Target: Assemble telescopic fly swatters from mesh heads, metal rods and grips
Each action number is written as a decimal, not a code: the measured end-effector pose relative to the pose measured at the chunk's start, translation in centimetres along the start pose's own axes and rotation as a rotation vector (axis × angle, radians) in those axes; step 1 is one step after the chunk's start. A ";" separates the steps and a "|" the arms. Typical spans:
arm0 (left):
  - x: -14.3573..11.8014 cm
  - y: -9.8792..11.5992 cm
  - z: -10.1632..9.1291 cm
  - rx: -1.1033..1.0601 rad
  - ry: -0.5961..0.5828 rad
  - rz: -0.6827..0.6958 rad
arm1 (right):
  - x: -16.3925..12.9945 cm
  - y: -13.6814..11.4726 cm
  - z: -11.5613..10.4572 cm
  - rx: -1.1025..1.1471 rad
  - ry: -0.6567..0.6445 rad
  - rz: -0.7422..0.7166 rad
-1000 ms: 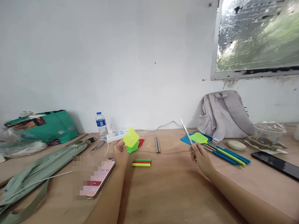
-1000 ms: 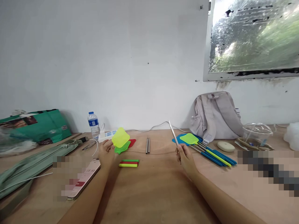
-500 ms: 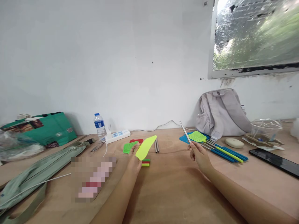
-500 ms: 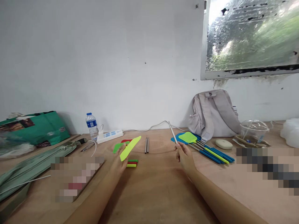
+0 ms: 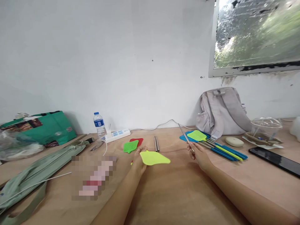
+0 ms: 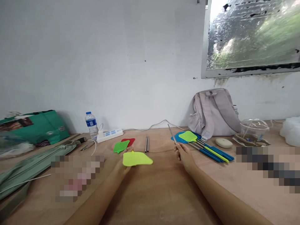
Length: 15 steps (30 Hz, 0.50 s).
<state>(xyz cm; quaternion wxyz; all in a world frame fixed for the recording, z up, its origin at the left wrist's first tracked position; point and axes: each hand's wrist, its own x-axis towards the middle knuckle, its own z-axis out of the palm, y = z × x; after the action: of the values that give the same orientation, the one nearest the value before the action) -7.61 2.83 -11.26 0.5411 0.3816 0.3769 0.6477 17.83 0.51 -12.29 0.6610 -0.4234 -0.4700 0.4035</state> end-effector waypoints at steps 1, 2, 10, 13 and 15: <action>-0.2 0.2 0.3 -0.045 0.015 -0.021 | 0.0 0.0 0.0 0.003 0.005 0.006; -0.5 0.3 0.5 -0.086 0.029 -0.040 | 0.0 0.1 0.0 0.004 0.011 0.010; -0.7 0.9 1.2 -0.355 0.183 -0.061 | -0.1 0.0 0.1 -0.034 0.010 0.037; -0.6 1.3 1.1 -0.394 0.241 -0.002 | -0.4 -0.1 0.5 -0.101 -0.071 0.052; -0.7 1.7 1.1 -0.415 0.272 0.030 | -0.7 0.0 0.7 -0.136 -0.173 0.063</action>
<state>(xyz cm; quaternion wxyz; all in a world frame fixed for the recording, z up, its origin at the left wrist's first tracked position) -7.22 2.04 -9.34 0.5424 0.1770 0.2994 0.7647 17.02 -0.05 -12.33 0.5746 -0.4456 -0.5381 0.4262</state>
